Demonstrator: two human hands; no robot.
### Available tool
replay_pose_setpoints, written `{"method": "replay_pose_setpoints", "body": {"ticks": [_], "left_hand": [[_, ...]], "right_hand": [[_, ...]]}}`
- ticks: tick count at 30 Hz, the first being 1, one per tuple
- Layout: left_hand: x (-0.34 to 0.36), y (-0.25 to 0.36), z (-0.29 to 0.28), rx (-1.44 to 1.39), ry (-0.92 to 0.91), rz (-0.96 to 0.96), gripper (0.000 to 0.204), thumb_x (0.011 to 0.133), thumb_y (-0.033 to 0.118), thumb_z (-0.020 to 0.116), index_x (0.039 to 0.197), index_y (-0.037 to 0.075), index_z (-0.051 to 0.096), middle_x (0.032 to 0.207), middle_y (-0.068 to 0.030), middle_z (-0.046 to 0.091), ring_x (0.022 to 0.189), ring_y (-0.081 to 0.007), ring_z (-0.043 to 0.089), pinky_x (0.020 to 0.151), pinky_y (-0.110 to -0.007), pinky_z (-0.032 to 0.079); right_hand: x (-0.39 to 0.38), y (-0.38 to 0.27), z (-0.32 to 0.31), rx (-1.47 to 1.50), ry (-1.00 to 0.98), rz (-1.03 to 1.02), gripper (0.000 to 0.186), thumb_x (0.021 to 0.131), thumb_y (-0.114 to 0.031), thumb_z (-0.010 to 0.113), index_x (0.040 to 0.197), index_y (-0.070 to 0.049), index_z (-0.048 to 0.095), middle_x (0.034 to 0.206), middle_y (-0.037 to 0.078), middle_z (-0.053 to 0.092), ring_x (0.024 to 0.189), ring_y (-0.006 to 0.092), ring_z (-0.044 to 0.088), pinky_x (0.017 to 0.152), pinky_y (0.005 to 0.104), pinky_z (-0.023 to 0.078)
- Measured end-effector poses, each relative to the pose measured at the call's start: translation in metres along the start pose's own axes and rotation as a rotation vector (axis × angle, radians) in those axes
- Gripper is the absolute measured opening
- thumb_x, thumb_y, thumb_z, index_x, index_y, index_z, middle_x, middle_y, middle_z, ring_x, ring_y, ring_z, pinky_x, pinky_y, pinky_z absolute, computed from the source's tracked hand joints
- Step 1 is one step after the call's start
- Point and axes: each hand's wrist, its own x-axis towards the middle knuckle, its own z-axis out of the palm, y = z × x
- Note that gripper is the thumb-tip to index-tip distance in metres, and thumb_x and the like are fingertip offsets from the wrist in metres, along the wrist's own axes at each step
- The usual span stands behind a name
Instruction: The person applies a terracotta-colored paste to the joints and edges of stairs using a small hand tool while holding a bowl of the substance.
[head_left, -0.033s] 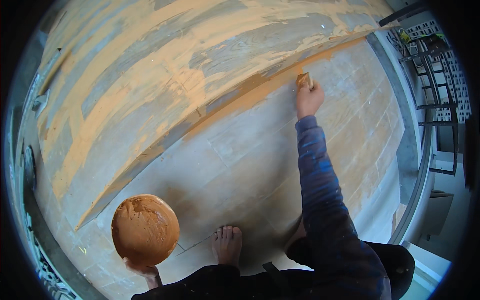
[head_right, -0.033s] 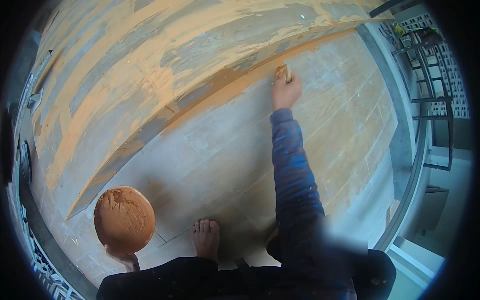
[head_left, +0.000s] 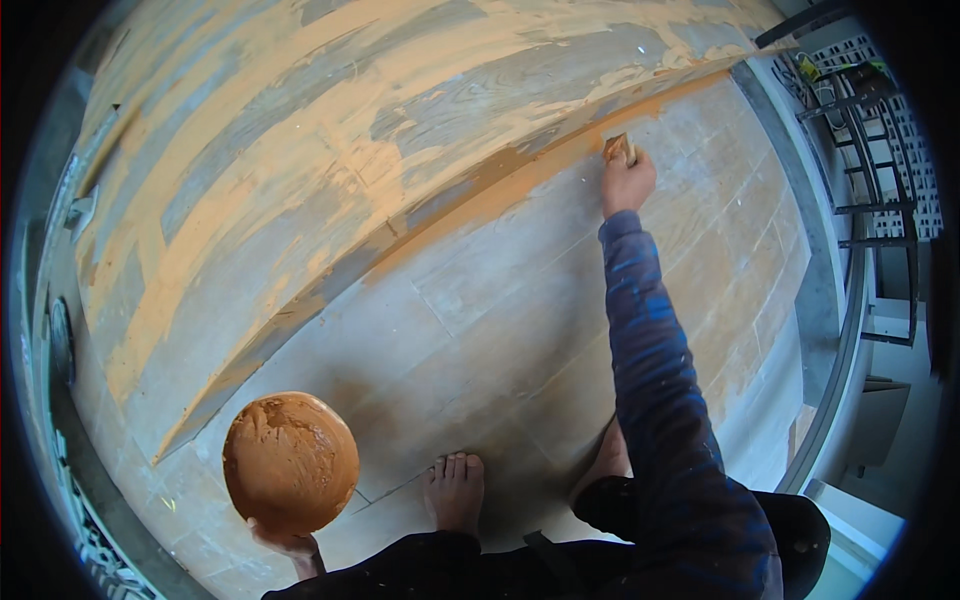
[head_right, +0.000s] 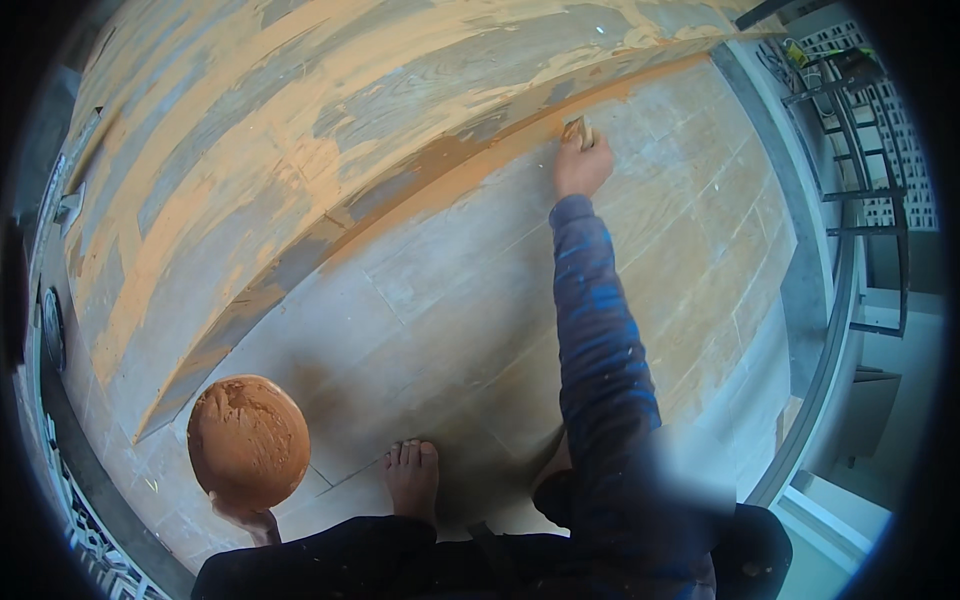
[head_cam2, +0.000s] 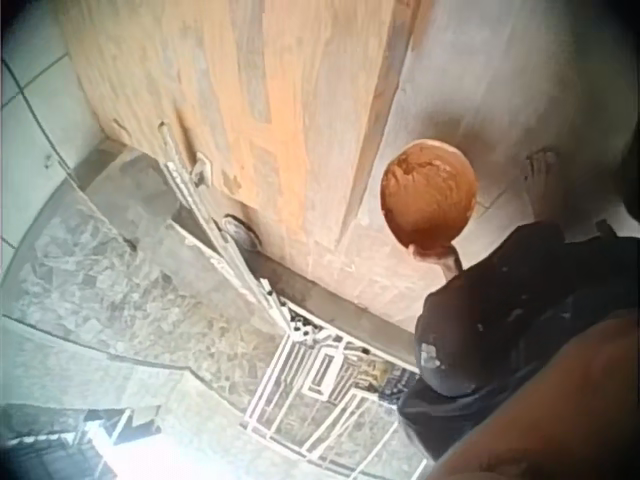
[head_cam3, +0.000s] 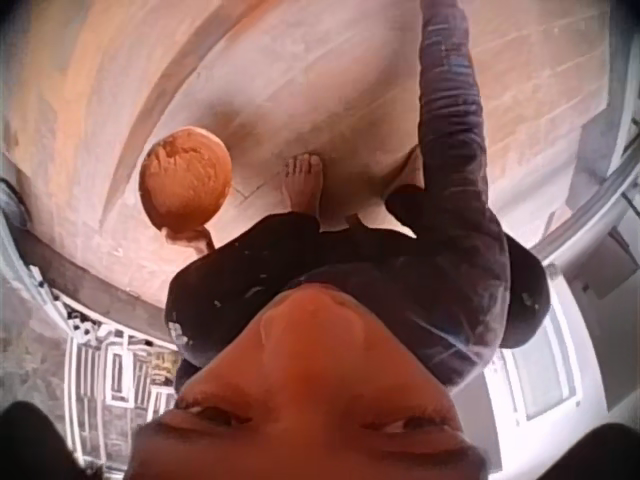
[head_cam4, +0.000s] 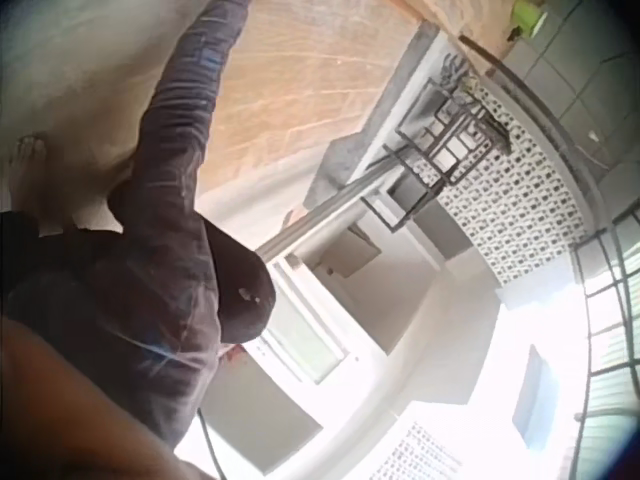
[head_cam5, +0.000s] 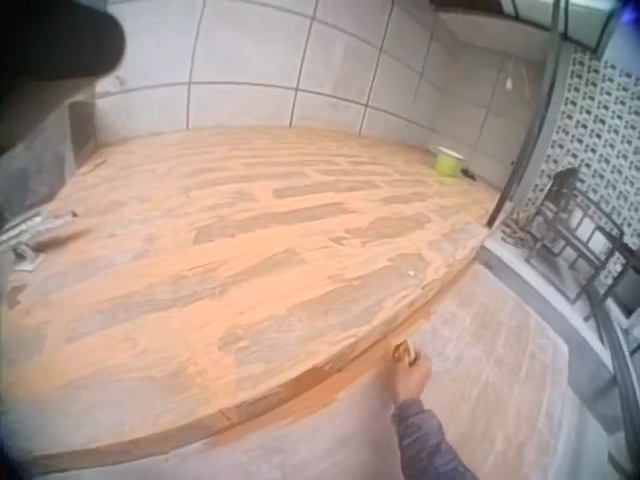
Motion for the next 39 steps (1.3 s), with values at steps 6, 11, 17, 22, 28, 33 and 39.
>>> {"method": "replay_pose_setpoints", "body": {"ticks": [6, 11, 17, 22, 28, 33, 39], "left_hand": [[0.004, 0.007, 0.020, 0.154, -0.193, -0.076, 0.017, 0.090, 0.014, 0.063, 0.107, 0.011, 0.067, 0.104, -0.0104, 0.067, 0.102, -0.0332, 0.064, 0.090, -0.050, 0.051], [-0.001, 0.000, 0.009, 0.239, 0.017, 0.049, 0.012, 0.089, 0.014, 0.065, 0.101, 0.012, 0.066, 0.101, -0.0075, 0.067, 0.096, -0.0316, 0.063, 0.083, -0.050, 0.049], [-0.022, -0.020, 0.035, 0.435, 0.007, 0.214, 0.047, 0.092, 0.040, 0.061, 0.097, -0.006, 0.066, 0.091, -0.0153, 0.069, 0.087, -0.0262, 0.068, 0.070, -0.046, 0.051], [-0.008, 0.007, 0.018, 0.251, 0.073, 0.084, 0.023, 0.088, 0.017, 0.069, 0.110, 0.014, 0.062, 0.104, -0.0085, 0.066, 0.097, -0.0318, 0.063, 0.084, -0.052, 0.049], [-0.008, 0.010, 0.029, 0.256, 0.055, 0.074, 0.019, 0.092, 0.016, 0.061, 0.107, 0.004, 0.061, 0.105, -0.0148, 0.065, 0.101, -0.0345, 0.062, 0.087, -0.054, 0.046], [-0.022, -0.025, 0.012, 0.128, 0.122, -0.035, 0.024, 0.095, 0.021, 0.057, 0.104, -0.001, 0.059, 0.104, -0.0173, 0.063, 0.100, -0.0331, 0.060, 0.086, -0.052, 0.047], [-0.142, -0.178, -0.069, -0.097, 1.073, -0.555, 0.039, 0.097, 0.035, 0.056, 0.100, -0.004, 0.056, 0.100, -0.0152, 0.062, 0.093, -0.0246, 0.059, 0.079, -0.043, 0.050]], "right_hand": [[0.104, 0.043, 0.032, -0.263, 0.035, -0.183, 0.025, 0.089, -0.007, 0.069, 0.112, 0.001, 0.073, 0.095, 0.023, 0.075, 0.087, 0.0370, 0.074, 0.082, 0.0402, 0.055], [0.015, 0.016, 0.023, -0.065, -0.119, -0.169, 0.019, 0.085, -0.002, 0.069, 0.104, 0.002, 0.070, 0.091, 0.027, 0.071, 0.090, 0.0468, 0.069, 0.081, 0.0513, 0.052], [-0.139, -0.058, 0.007, 0.083, -0.276, -0.183, 0.032, 0.088, 0.002, 0.063, 0.119, 0.000, 0.069, 0.101, 0.024, 0.069, 0.100, 0.0433, 0.057, 0.091, 0.0500, 0.046], [-0.249, -0.101, -0.004, 0.193, -0.470, -0.142, 0.045, 0.084, 0.004, 0.064, 0.129, -0.003, 0.065, 0.105, 0.020, 0.069, 0.103, 0.0408, 0.058, 0.093, 0.0498, 0.046], [-0.352, -0.143, -0.010, 0.357, -0.696, -0.171, 0.042, 0.087, 0.002, 0.064, 0.129, -0.003, 0.065, 0.104, 0.020, 0.068, 0.103, 0.0382, 0.060, 0.091, 0.0502, 0.048], [-0.297, -0.113, -0.003, 0.653, -0.666, 0.311, 0.029, 0.093, -0.008, 0.071, 0.121, 0.002, 0.069, 0.097, 0.020, 0.071, 0.087, 0.0281, 0.068, 0.080, 0.0382, 0.053], [-0.236, -0.101, 0.005, 0.446, -0.393, 0.250, 0.025, 0.092, -0.001, 0.070, 0.116, 0.006, 0.071, 0.092, 0.010, 0.073, 0.083, 0.0143, 0.064, 0.077, 0.0311, 0.053]]}}
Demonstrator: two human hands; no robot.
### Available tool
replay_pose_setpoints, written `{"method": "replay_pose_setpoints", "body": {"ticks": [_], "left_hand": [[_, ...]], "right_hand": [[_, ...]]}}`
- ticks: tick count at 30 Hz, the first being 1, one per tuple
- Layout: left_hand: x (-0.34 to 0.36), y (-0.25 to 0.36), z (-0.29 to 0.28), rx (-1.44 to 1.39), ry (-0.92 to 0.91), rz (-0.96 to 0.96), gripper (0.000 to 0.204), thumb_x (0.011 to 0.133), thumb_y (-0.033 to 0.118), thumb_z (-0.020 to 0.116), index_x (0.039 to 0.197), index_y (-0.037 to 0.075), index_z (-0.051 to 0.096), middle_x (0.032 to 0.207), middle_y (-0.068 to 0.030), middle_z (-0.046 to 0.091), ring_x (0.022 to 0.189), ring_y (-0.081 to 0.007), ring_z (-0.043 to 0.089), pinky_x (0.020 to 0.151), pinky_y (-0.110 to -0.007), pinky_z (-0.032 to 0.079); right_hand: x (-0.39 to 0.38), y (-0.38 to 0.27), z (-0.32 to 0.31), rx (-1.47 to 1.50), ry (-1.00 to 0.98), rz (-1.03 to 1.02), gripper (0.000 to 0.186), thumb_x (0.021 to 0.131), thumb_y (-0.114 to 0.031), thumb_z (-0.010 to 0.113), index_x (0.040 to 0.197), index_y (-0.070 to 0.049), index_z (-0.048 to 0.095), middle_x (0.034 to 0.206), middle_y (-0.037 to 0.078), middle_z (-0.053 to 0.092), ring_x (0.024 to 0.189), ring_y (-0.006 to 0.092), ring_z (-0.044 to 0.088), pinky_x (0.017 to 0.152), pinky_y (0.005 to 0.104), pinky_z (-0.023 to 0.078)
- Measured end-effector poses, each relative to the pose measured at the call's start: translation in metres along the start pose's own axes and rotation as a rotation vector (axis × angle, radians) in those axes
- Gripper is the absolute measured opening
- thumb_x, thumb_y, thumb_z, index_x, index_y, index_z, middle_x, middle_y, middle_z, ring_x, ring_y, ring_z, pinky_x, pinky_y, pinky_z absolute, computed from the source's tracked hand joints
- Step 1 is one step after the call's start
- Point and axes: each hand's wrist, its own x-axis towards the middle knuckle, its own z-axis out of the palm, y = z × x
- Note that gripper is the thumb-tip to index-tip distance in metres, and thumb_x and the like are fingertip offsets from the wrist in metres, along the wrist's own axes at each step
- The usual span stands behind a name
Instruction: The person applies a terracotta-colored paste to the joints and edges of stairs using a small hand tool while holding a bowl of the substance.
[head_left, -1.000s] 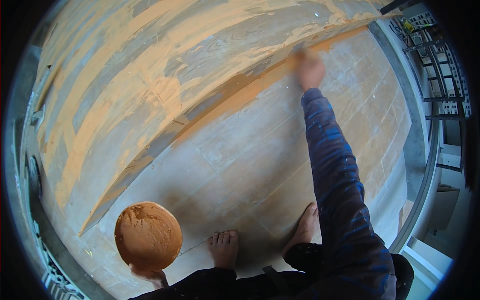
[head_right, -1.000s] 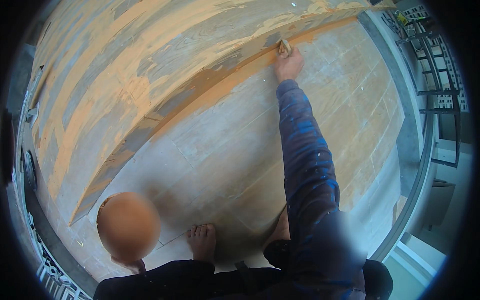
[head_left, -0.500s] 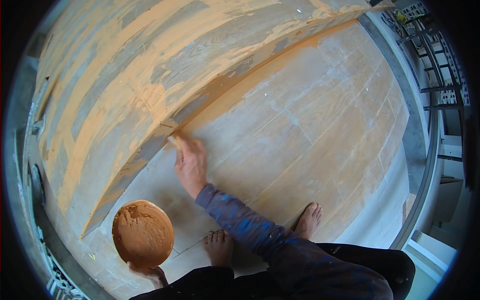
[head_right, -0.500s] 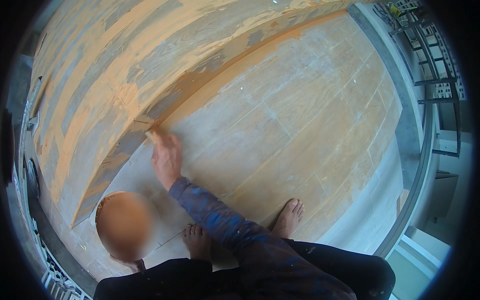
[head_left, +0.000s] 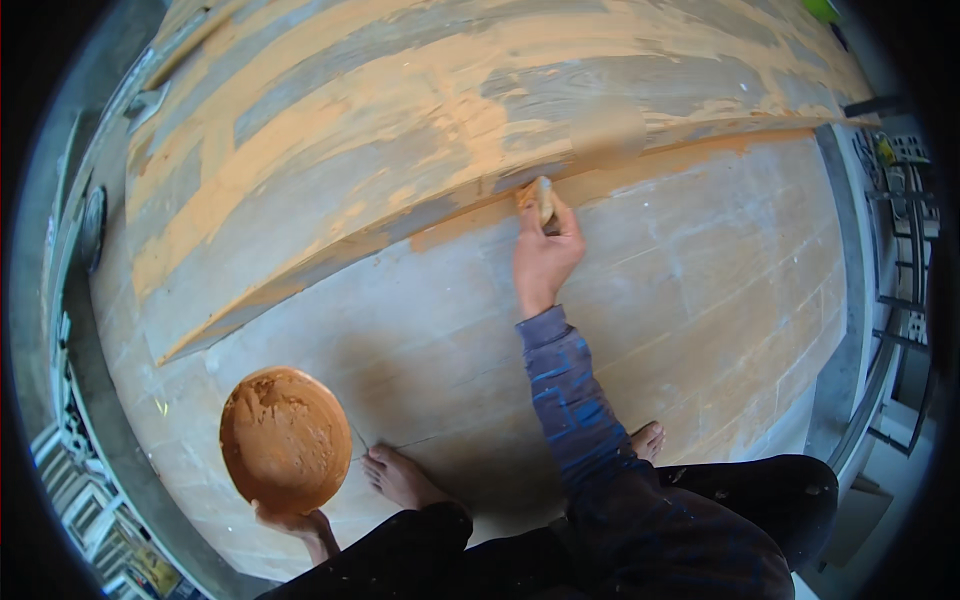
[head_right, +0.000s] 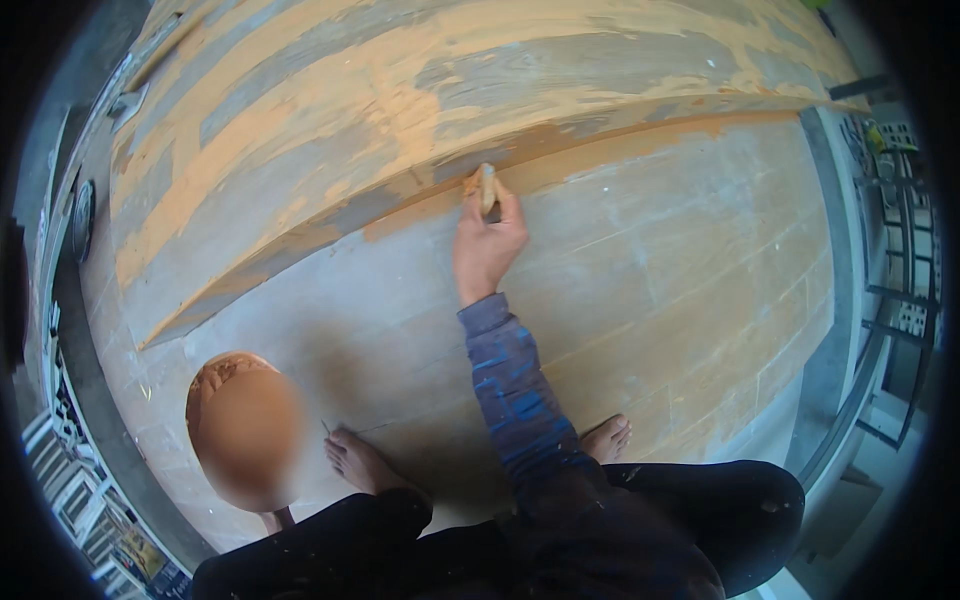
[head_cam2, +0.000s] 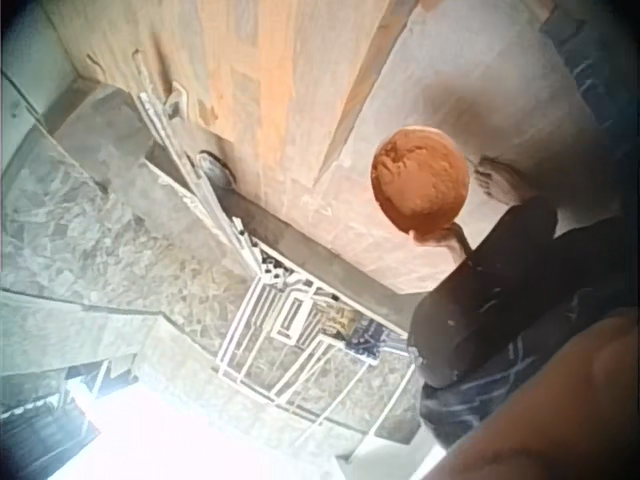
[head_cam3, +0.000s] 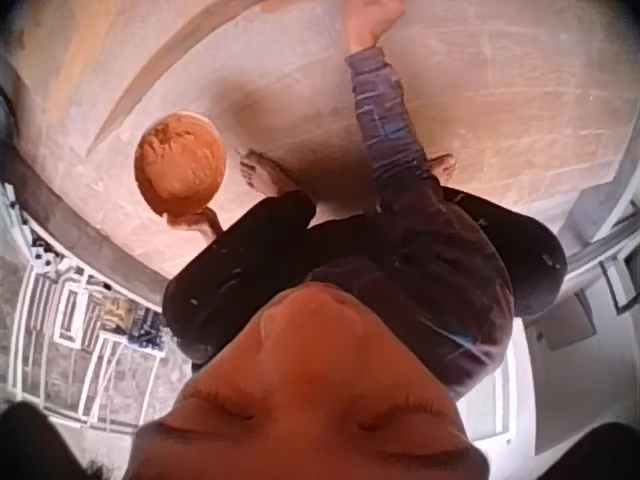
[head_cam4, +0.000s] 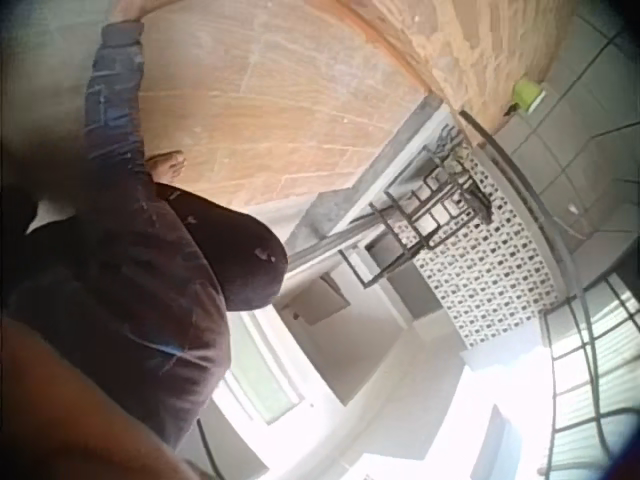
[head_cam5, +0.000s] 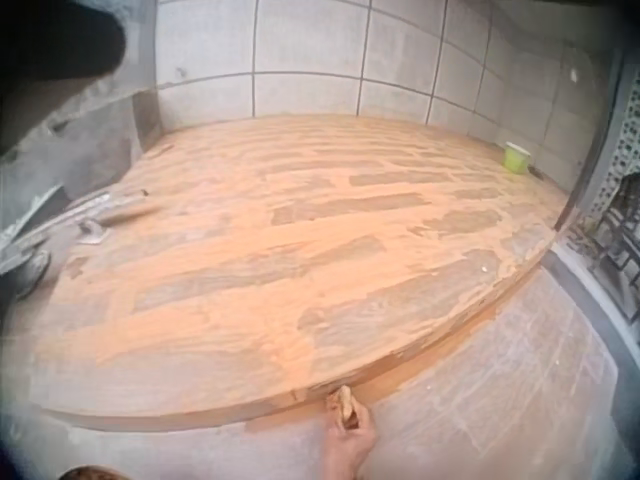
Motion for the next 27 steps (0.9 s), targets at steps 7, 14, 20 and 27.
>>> {"method": "replay_pose_setpoints", "body": {"ticks": [7, 14, 20, 27], "left_hand": [[0.033, -0.047, -0.058, -0.222, -0.399, -0.174, 0.066, 0.109, 0.052, 0.029, 0.136, -0.005, 0.048, 0.139, -0.0218, 0.054, 0.131, -0.0315, 0.052, 0.100, -0.048, 0.052], [0.071, -0.062, -0.047, -0.073, -0.266, -0.069, 0.060, 0.102, 0.047, 0.043, 0.116, -0.010, 0.058, 0.115, -0.0203, 0.064, 0.108, -0.0298, 0.063, 0.086, -0.046, 0.056], [0.077, -0.052, -0.028, -0.334, -0.104, -0.184, 0.060, 0.099, 0.046, 0.050, 0.109, -0.012, 0.062, 0.103, -0.0196, 0.067, 0.096, -0.0288, 0.068, 0.081, -0.045, 0.058], [0.055, -0.090, -0.083, -0.453, 0.068, -0.383, 0.044, 0.093, 0.040, 0.069, 0.118, 0.004, 0.061, 0.112, -0.0168, 0.067, 0.104, -0.0334, 0.064, 0.092, -0.056, 0.048]], "right_hand": [[-0.082, 0.011, 0.069, -0.200, 0.146, -0.103, 0.021, 0.089, 0.003, 0.071, 0.110, 0.006, 0.072, 0.084, 0.010, 0.070, 0.071, 0.0137, 0.061, 0.067, 0.0330, 0.051], [-0.167, 0.003, 0.124, -0.135, 0.183, -0.090, 0.020, 0.092, 0.000, 0.071, 0.111, 0.006, 0.071, 0.079, 0.001, 0.065, 0.068, 0.0068, 0.052, 0.060, 0.0259, 0.044], [-0.260, 0.015, 0.154, 0.032, -0.028, -0.044, 0.020, 0.094, 0.003, 0.069, 0.113, 0.008, 0.070, 0.091, 0.002, 0.069, 0.075, 0.0051, 0.053, 0.065, 0.0236, 0.045], [-0.199, -0.016, 0.103, 0.315, 0.016, 0.209, 0.016, 0.094, 0.002, 0.072, 0.107, 0.006, 0.065, 0.098, 0.009, 0.071, 0.086, 0.0121, 0.065, 0.075, 0.0280, 0.054]]}}
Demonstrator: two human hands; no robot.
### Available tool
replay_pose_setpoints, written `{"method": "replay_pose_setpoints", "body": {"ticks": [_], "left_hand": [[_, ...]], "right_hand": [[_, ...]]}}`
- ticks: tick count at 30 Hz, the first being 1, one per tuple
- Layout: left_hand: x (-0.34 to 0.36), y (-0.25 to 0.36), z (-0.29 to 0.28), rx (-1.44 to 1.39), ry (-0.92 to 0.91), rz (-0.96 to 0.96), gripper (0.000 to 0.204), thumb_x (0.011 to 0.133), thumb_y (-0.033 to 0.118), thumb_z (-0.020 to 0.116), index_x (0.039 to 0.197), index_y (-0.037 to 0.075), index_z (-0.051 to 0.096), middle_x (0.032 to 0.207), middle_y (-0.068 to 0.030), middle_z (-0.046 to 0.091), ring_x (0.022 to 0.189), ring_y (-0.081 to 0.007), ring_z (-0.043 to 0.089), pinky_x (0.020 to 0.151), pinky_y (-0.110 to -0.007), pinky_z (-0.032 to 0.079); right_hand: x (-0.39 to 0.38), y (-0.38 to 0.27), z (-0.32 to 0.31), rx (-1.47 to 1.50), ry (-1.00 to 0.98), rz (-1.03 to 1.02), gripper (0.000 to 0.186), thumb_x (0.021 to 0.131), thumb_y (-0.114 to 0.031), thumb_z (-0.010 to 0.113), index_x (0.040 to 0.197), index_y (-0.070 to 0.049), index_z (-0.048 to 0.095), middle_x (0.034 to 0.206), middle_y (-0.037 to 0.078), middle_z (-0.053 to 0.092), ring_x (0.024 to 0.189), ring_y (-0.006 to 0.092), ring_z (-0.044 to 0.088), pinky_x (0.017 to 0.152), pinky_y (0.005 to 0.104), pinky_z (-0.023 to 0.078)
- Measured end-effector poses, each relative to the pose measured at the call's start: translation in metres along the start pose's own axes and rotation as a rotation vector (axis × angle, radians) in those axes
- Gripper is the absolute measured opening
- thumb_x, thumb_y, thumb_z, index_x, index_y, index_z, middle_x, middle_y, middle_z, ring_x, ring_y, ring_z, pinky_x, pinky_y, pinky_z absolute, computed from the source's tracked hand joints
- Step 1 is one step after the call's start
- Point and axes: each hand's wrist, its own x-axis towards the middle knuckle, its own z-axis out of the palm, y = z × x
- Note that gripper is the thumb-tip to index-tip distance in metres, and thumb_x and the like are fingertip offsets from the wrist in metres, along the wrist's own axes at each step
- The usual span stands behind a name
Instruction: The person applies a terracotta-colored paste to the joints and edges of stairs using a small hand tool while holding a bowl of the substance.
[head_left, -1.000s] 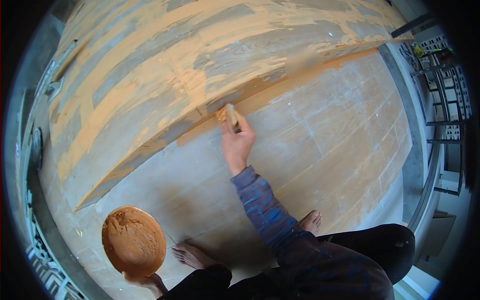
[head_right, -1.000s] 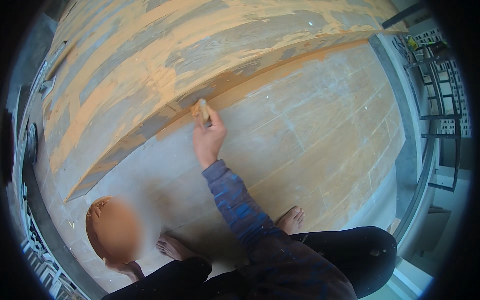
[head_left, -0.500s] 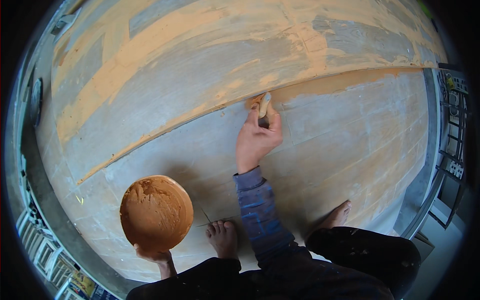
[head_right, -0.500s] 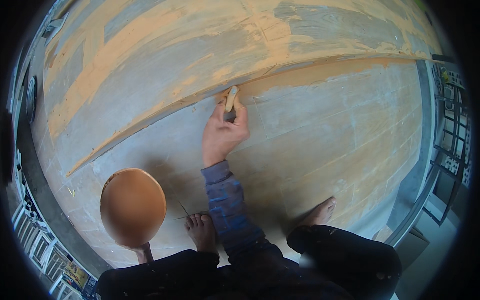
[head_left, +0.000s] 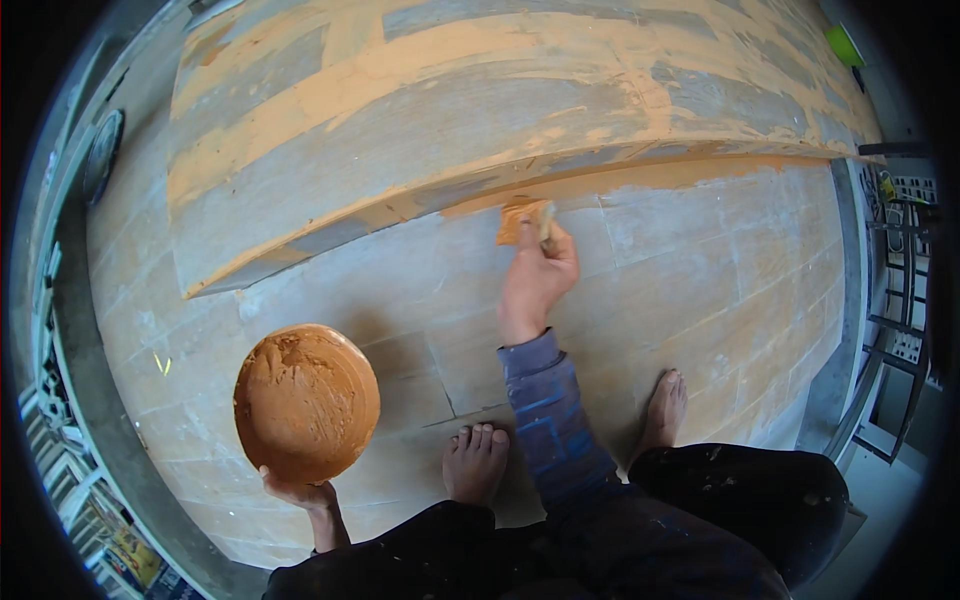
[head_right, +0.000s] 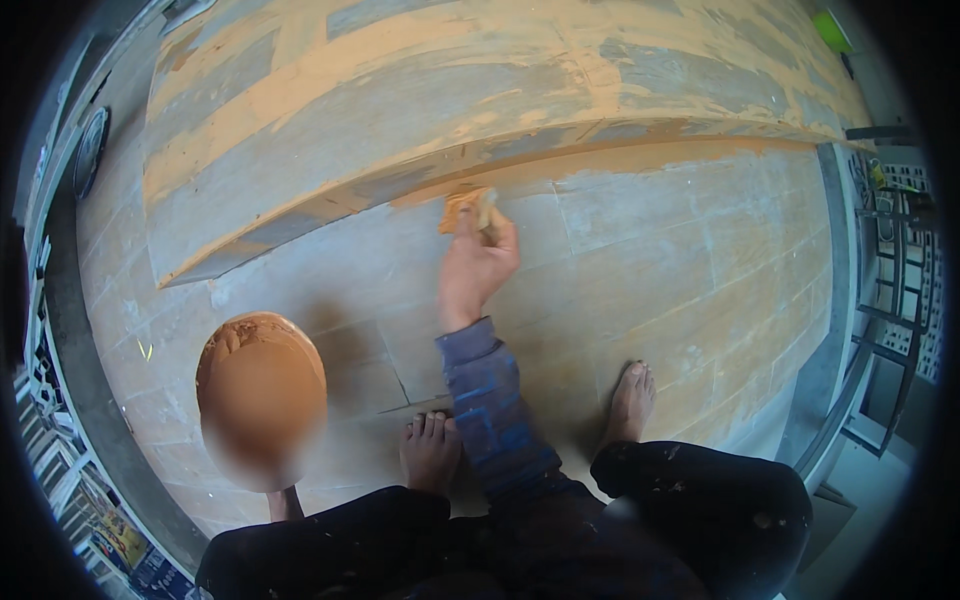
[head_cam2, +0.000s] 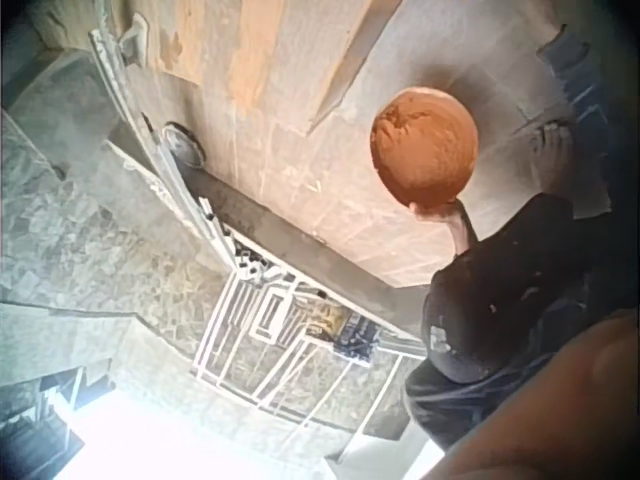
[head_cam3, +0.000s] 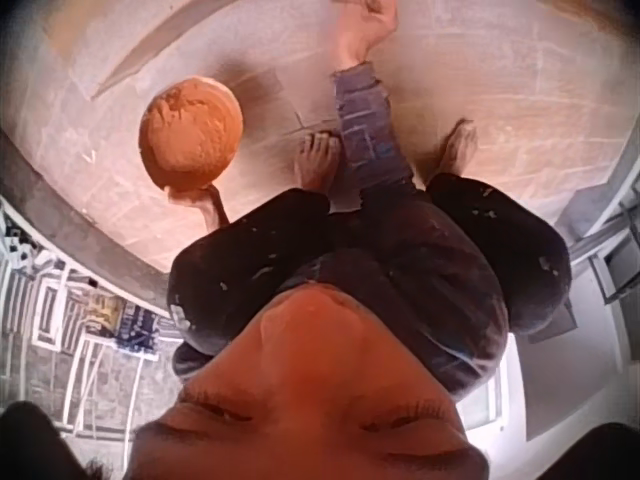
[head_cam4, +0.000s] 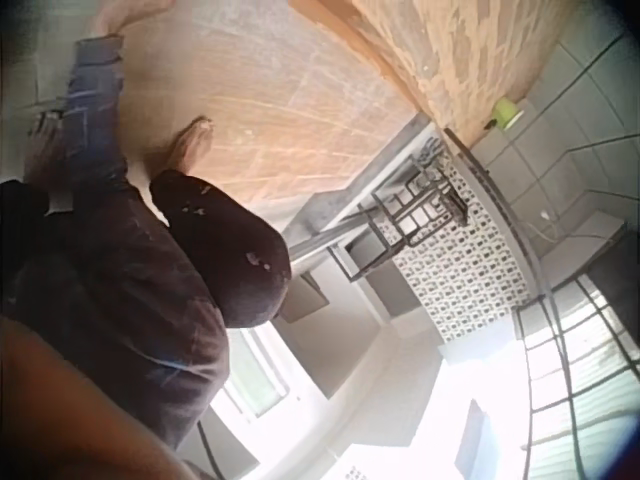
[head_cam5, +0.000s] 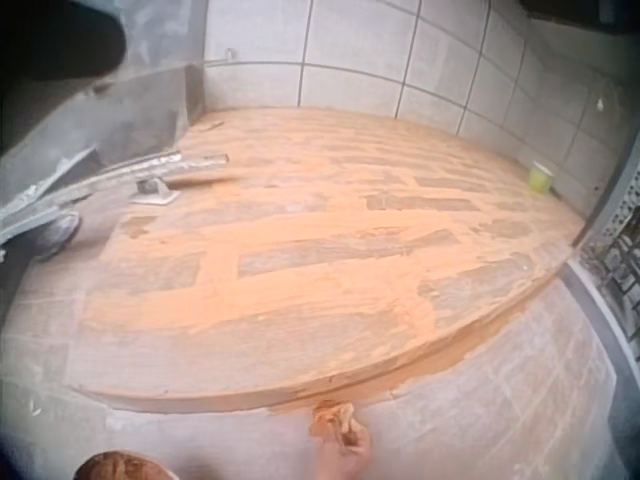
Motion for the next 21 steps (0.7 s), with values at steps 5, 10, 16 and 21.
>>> {"method": "replay_pose_setpoints", "body": {"ticks": [5, 10, 16, 21], "left_hand": [[-0.005, 0.020, 0.013, -0.027, 0.088, -0.070, 0.054, 0.097, 0.047, 0.055, 0.114, -0.004, 0.061, 0.111, -0.0183, 0.065, 0.101, -0.0287, 0.064, 0.085, -0.048, 0.051], [-0.019, 0.015, -0.010, -0.003, 0.164, 0.019, 0.065, 0.101, 0.052, 0.045, 0.115, -0.009, 0.060, 0.112, -0.0178, 0.064, 0.102, -0.0253, 0.063, 0.084, -0.043, 0.054], [-0.028, 0.021, 0.002, -0.156, 0.275, -0.083, 0.069, 0.100, 0.055, 0.043, 0.122, -0.008, 0.061, 0.118, -0.0182, 0.063, 0.110, -0.0273, 0.063, 0.092, -0.046, 0.054], [-0.026, 0.007, -0.027, -0.153, 0.241, -0.128, 0.085, 0.100, 0.071, 0.029, 0.149, 0.003, 0.043, 0.147, -0.0151, 0.048, 0.136, -0.0314, 0.047, 0.114, -0.049, 0.040]], "right_hand": [[0.035, 0.019, 0.044, -0.085, 0.250, -0.183, 0.013, 0.093, 0.002, 0.071, 0.101, 0.003, 0.061, 0.095, 0.013, 0.071, 0.083, 0.0177, 0.069, 0.072, 0.0333, 0.055], [-0.044, 0.059, 0.083, -0.296, 0.218, -0.162, 0.021, 0.085, -0.005, 0.081, 0.091, 0.003, 0.063, 0.083, 0.016, 0.072, 0.076, 0.0262, 0.071, 0.071, 0.0375, 0.056], [-0.163, 0.093, 0.121, -0.373, -0.076, 0.002, 0.021, 0.083, -0.007, 0.082, 0.090, 0.000, 0.064, 0.080, 0.014, 0.072, 0.076, 0.0273, 0.071, 0.072, 0.0390, 0.055], [-0.152, 0.095, 0.095, -0.031, -0.344, 0.123, 0.022, 0.084, 0.006, 0.078, 0.101, 0.002, 0.064, 0.092, 0.006, 0.070, 0.086, 0.0128, 0.064, 0.078, 0.0290, 0.053]]}}
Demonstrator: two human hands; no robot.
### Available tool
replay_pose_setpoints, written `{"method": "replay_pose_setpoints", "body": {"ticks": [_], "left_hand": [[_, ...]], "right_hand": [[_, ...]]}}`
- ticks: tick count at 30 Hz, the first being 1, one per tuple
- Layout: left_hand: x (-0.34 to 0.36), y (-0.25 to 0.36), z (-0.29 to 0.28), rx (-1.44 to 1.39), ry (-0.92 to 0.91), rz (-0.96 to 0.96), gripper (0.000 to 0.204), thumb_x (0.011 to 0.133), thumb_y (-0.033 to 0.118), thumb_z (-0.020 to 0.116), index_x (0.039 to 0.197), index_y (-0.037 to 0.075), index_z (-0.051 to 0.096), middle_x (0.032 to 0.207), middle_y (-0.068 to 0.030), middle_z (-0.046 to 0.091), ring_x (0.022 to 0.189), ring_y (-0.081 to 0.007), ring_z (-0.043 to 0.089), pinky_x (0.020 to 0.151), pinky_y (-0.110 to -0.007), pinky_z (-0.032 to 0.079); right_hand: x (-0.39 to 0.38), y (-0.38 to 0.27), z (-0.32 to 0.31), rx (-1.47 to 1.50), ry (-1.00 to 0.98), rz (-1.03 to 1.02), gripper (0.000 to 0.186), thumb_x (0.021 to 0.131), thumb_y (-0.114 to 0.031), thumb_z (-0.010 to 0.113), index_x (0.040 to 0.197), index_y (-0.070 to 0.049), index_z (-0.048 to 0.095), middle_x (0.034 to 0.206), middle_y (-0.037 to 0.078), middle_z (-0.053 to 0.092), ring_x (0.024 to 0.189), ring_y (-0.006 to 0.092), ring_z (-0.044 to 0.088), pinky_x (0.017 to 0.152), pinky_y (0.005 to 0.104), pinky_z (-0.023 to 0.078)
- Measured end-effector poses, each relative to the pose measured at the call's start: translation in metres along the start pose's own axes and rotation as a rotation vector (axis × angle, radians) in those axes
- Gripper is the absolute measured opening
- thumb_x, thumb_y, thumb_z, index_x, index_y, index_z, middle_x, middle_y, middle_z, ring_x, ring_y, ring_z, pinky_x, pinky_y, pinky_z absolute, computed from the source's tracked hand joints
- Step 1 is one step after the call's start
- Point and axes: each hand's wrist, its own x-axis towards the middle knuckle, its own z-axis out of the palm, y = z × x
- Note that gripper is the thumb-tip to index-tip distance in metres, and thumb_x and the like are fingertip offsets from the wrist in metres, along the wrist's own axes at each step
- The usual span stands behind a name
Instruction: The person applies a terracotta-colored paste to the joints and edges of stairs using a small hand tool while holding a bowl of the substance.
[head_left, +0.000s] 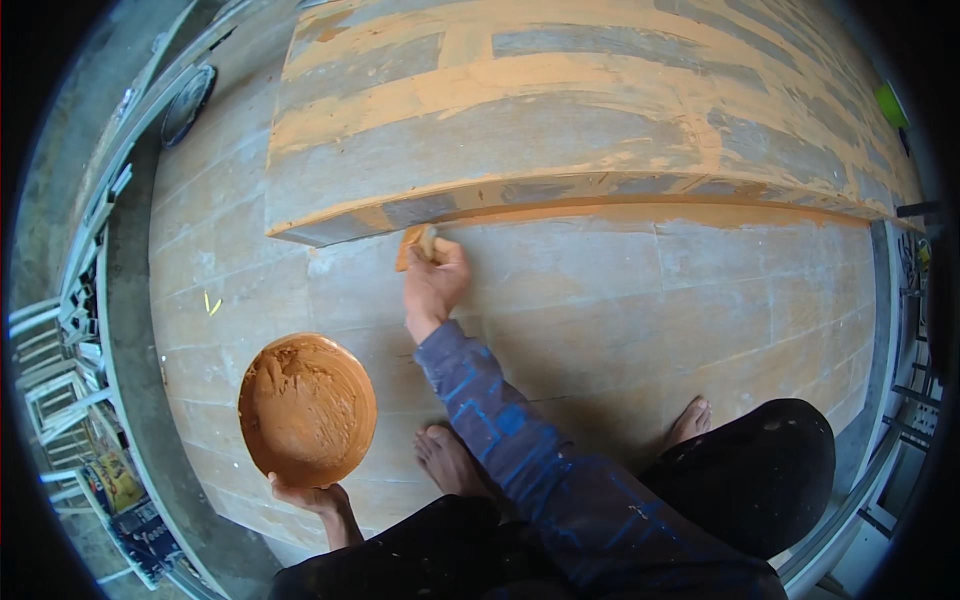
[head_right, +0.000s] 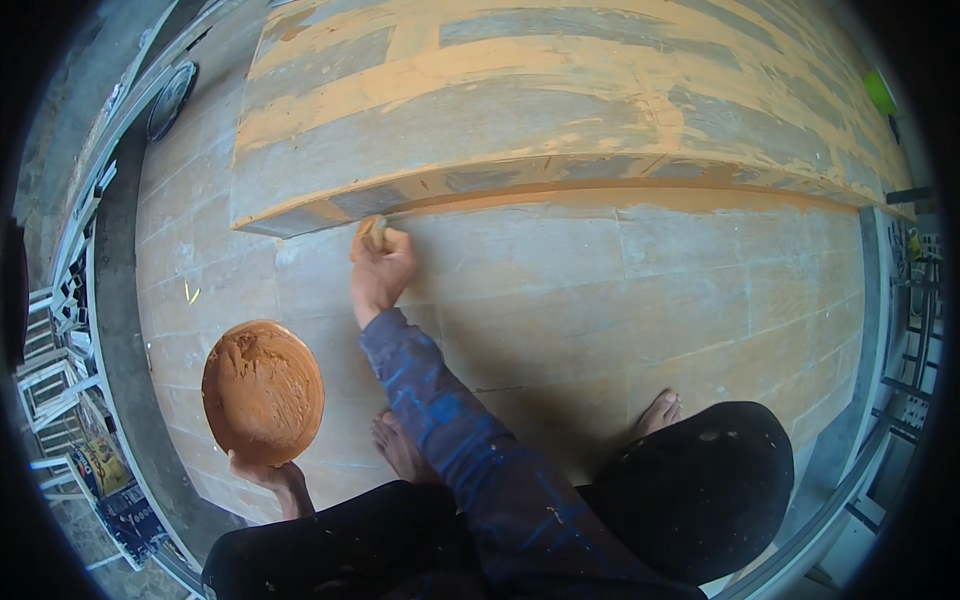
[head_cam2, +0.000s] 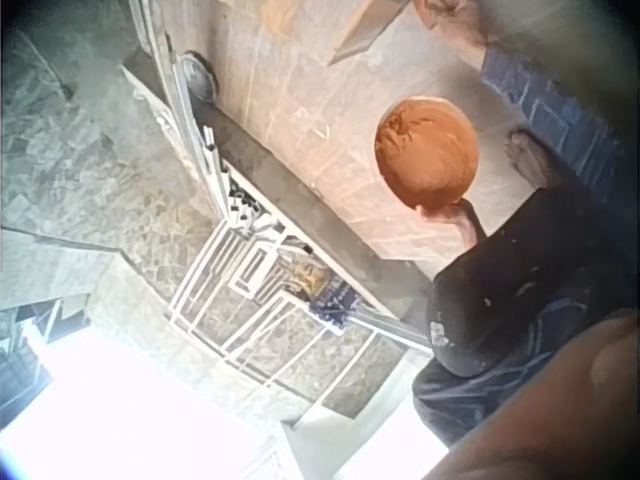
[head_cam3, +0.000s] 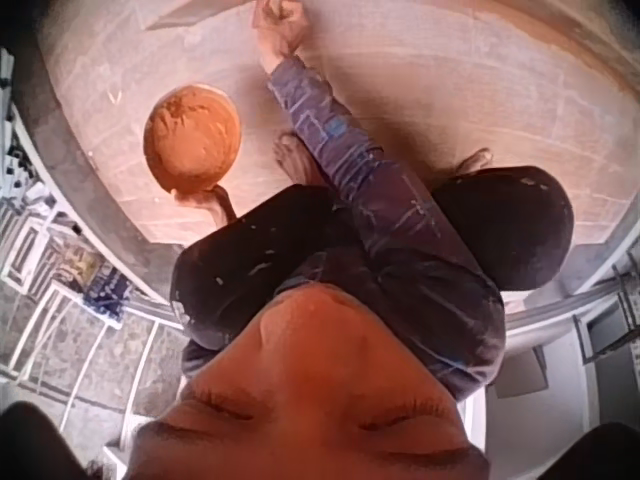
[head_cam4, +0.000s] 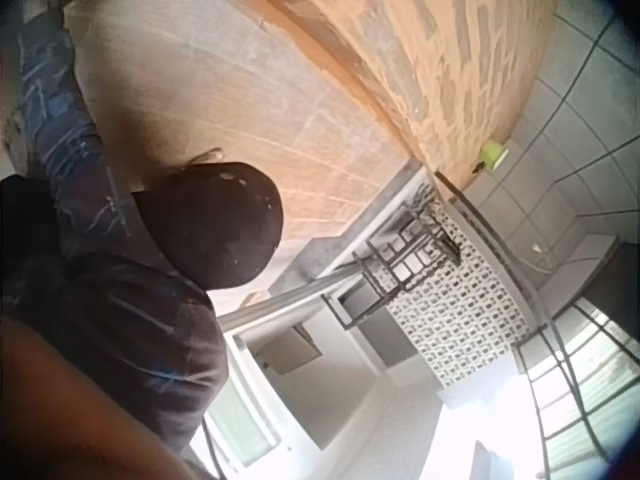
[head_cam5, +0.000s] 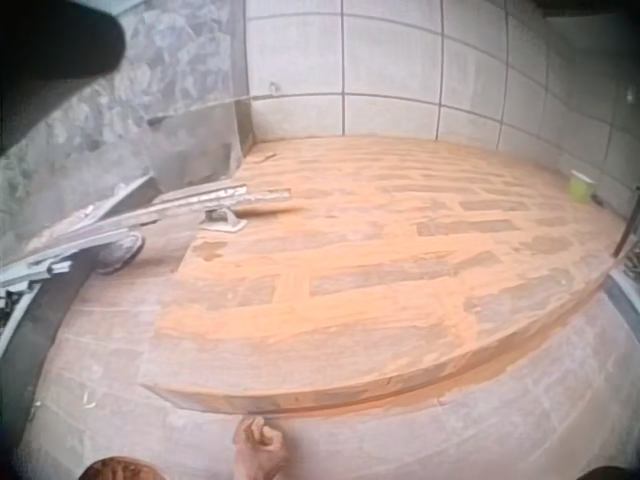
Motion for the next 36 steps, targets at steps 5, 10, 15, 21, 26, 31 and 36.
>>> {"method": "replay_pose_setpoints", "body": {"ticks": [5, 10, 15, 21, 26, 31, 36], "left_hand": [[0.019, -0.009, -0.010, -0.034, 0.001, 0.002, 0.082, 0.101, 0.068, 0.030, 0.148, 0.002, 0.045, 0.148, -0.0155, 0.049, 0.136, -0.0319, 0.048, 0.115, -0.049, 0.040], [0.020, -0.011, 0.013, -0.049, -0.001, -0.177, 0.081, 0.101, 0.065, 0.031, 0.147, 0.000, 0.046, 0.147, -0.0164, 0.050, 0.136, -0.0326, 0.048, 0.115, -0.050, 0.040], [0.039, -0.018, -0.003, 0.083, -0.111, -0.092, 0.082, 0.101, 0.066, 0.032, 0.146, -0.001, 0.046, 0.146, -0.0176, 0.050, 0.134, -0.0330, 0.050, 0.110, -0.050, 0.044], [0.040, -0.006, 0.047, 0.078, 0.127, 0.068, 0.062, 0.100, 0.048, 0.044, 0.112, -0.010, 0.063, 0.109, -0.0179, 0.065, 0.100, -0.0282, 0.066, 0.084, -0.044, 0.057], [0.064, -0.013, 0.026, 0.039, 0.048, -0.160, 0.079, 0.102, 0.062, 0.034, 0.141, -0.005, 0.051, 0.140, -0.0196, 0.055, 0.127, -0.0330, 0.056, 0.104, -0.049, 0.050], [0.068, -0.061, 0.033, 0.128, -0.292, -0.151, 0.070, 0.108, 0.056, 0.026, 0.142, -0.003, 0.046, 0.141, -0.0166, 0.053, 0.131, -0.0274, 0.050, 0.112, -0.045, 0.041], [0.077, -0.048, 0.078, 0.112, -0.297, -0.325, 0.056, 0.111, 0.042, 0.031, 0.142, -0.003, 0.043, 0.139, -0.0169, 0.051, 0.125, -0.0256, 0.051, 0.111, -0.042, 0.041]], "right_hand": [[0.082, -0.054, -0.102, -0.034, 0.347, -0.169, 0.019, 0.093, 0.009, 0.067, 0.111, 0.005, 0.064, 0.102, 0.009, 0.072, 0.085, 0.0145, 0.067, 0.076, 0.0292, 0.054], [0.124, -0.068, -0.110, -0.163, 0.406, -0.215, 0.020, 0.091, 0.009, 0.070, 0.110, 0.007, 0.064, 0.101, 0.012, 0.072, 0.084, 0.0182, 0.069, 0.073, 0.0319, 0.057], [0.063, -0.035, -0.026, -0.158, 0.411, -0.160, 0.016, 0.088, 0.010, 0.072, 0.104, 0.009, 0.068, 0.091, 0.012, 0.073, 0.081, 0.0156, 0.068, 0.074, 0.0310, 0.057], [-0.002, 0.015, 0.040, 0.132, 0.216, -0.043, 0.017, 0.088, 0.010, 0.070, 0.104, 0.005, 0.071, 0.085, 0.010, 0.073, 0.078, 0.0111, 0.066, 0.069, 0.0282, 0.055], [-0.040, -0.019, 0.016, -0.158, -0.454, 0.395, 0.017, 0.092, 0.006, 0.072, 0.110, 0.005, 0.071, 0.091, 0.002, 0.070, 0.079, 0.0080, 0.064, 0.075, 0.0227, 0.053], [-0.023, -0.106, -0.038, -0.593, -0.920, -0.284, 0.037, 0.091, 0.005, 0.067, 0.129, 0.005, 0.065, 0.122, 0.012, 0.069, 0.105, 0.0251, 0.067, 0.091, 0.0307, 0.056], [-0.052, -0.112, -0.068, -0.837, -1.391, -0.588, 0.047, 0.084, 0.001, 0.066, 0.131, 0.003, 0.063, 0.131, 0.012, 0.063, 0.119, 0.0297, 0.059, 0.093, 0.0365, 0.058]]}}
